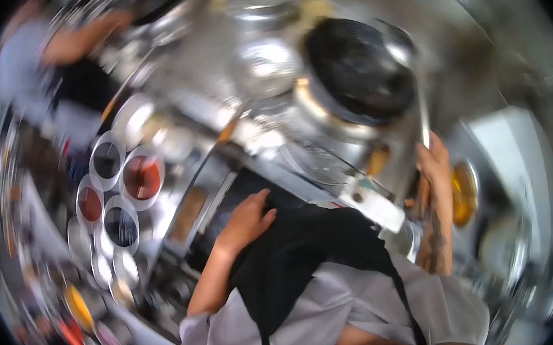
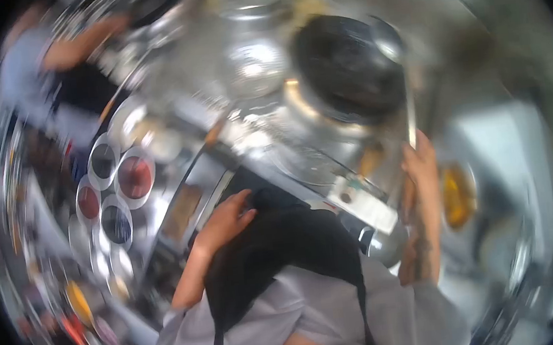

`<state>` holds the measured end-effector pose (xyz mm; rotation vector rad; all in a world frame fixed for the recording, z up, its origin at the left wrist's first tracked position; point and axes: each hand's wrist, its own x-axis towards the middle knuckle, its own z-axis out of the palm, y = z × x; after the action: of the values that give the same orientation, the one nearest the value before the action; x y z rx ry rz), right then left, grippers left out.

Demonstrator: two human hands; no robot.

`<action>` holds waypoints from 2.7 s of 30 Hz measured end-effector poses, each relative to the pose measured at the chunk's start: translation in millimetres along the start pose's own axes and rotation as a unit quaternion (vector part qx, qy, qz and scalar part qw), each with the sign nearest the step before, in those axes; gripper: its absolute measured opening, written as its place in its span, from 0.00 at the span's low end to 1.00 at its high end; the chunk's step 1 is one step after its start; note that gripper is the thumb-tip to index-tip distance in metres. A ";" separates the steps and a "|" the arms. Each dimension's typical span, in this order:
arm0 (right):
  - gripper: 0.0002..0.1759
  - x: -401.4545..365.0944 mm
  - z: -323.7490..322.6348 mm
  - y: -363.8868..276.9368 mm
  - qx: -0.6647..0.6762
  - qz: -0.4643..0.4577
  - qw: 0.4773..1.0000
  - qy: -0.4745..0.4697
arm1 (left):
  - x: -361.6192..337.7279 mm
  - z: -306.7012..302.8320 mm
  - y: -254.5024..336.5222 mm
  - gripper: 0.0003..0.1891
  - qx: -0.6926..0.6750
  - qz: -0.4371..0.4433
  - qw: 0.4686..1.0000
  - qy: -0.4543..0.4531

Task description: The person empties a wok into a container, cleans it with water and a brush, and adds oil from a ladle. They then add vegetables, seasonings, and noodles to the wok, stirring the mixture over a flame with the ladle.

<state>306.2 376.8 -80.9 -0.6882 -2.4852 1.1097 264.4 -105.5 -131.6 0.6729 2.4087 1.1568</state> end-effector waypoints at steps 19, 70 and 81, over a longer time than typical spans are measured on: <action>0.25 146.2 146.8 110.3 -0.372 -0.113 0.906 -0.169 | -421.2 39.6 -51.4 0.14 0.077 -0.512 0.638 0.570; 0.37 -190.4 315.3 173.5 -0.419 0.033 0.873 -0.249 | -734.0 -188.7 -317.7 0.24 0.271 -0.612 0.643 0.372; 0.41 -212.5 284.3 204.9 -0.435 0.030 0.864 -0.251 | -732.7 -188.4 -319.5 0.13 0.113 -0.653 0.644 0.382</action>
<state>405.9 207.6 -440.7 -0.7530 -3.4466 0.0838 678.9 -812.9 -179.8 -1.6635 2.5426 0.4135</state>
